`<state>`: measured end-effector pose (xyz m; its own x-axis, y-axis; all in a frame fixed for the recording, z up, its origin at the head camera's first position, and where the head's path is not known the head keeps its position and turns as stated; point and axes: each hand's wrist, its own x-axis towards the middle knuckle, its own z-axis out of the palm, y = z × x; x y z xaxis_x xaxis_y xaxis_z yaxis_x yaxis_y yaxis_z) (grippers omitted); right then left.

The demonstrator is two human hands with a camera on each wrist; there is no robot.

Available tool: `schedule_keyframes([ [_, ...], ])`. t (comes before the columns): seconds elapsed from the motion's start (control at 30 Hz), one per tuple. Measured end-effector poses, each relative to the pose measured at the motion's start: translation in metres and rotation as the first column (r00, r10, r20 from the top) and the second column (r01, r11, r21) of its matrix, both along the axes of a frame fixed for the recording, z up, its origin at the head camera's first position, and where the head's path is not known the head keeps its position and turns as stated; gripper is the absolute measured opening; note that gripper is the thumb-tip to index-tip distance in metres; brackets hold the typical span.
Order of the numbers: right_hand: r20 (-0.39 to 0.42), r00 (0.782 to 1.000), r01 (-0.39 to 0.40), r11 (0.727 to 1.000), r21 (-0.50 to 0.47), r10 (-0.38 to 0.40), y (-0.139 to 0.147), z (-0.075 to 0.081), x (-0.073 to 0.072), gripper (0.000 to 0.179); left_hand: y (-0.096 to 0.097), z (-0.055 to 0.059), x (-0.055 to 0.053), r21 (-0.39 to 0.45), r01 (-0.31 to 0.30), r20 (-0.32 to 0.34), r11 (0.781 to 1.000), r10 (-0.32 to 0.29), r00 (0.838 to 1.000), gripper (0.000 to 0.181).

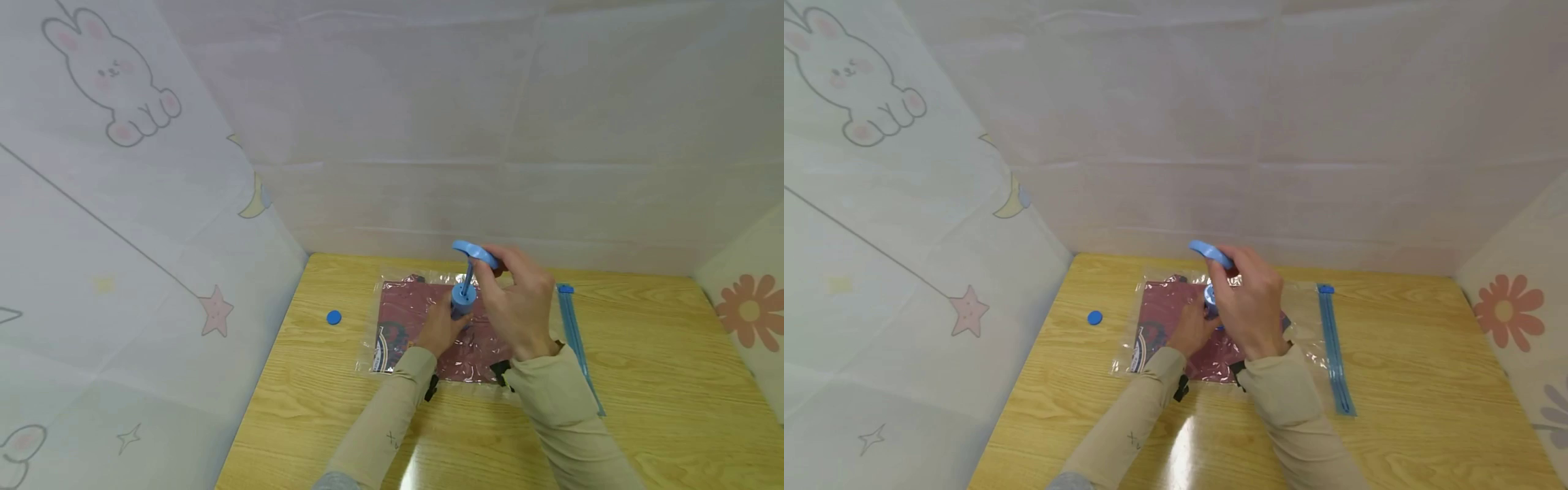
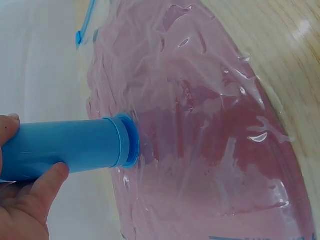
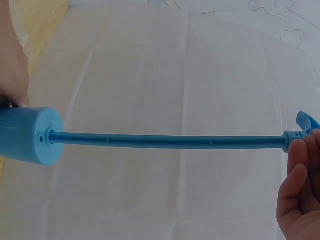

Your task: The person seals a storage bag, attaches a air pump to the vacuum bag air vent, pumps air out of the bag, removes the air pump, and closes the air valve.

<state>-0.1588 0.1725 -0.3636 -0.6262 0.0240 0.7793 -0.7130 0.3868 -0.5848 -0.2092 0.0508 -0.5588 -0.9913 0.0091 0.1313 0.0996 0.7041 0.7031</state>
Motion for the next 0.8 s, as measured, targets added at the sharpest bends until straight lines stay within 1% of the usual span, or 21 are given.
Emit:
schedule_keyframes([
  [0.33, 0.013, 1.000, -0.011, 1.000, 0.028, 0.010, 0.000, -0.002, -0.003, 0.011, 0.000, -0.003, -0.001, 0.007, -0.005, -0.001, 1.000, 0.005, 1.000, 0.052],
  [0.57, 0.011, 0.999, -0.037, 0.999, 0.018, 0.036, -0.003, -0.003, -0.005, 0.010, -0.001, -0.004, -0.002, 0.015, -0.003, 0.022, 1.000, 0.003, 1.000, 0.051],
  [0.67, 0.003, 0.999, -0.041, 0.999, 0.016, 0.041, -0.004, -0.006, -0.008, 0.009, 0.000, -0.003, -0.002, 0.023, -0.002, 0.026, 1.000, 0.002, 1.000, 0.051],
  [0.8, 0.010, 0.999, -0.041, 0.998, 0.039, 0.041, -0.003, -0.012, -0.011, 0.008, -0.001, -0.002, 0.000, 0.040, 0.009, 0.035, 0.999, -0.011, 0.999, 0.052],
])
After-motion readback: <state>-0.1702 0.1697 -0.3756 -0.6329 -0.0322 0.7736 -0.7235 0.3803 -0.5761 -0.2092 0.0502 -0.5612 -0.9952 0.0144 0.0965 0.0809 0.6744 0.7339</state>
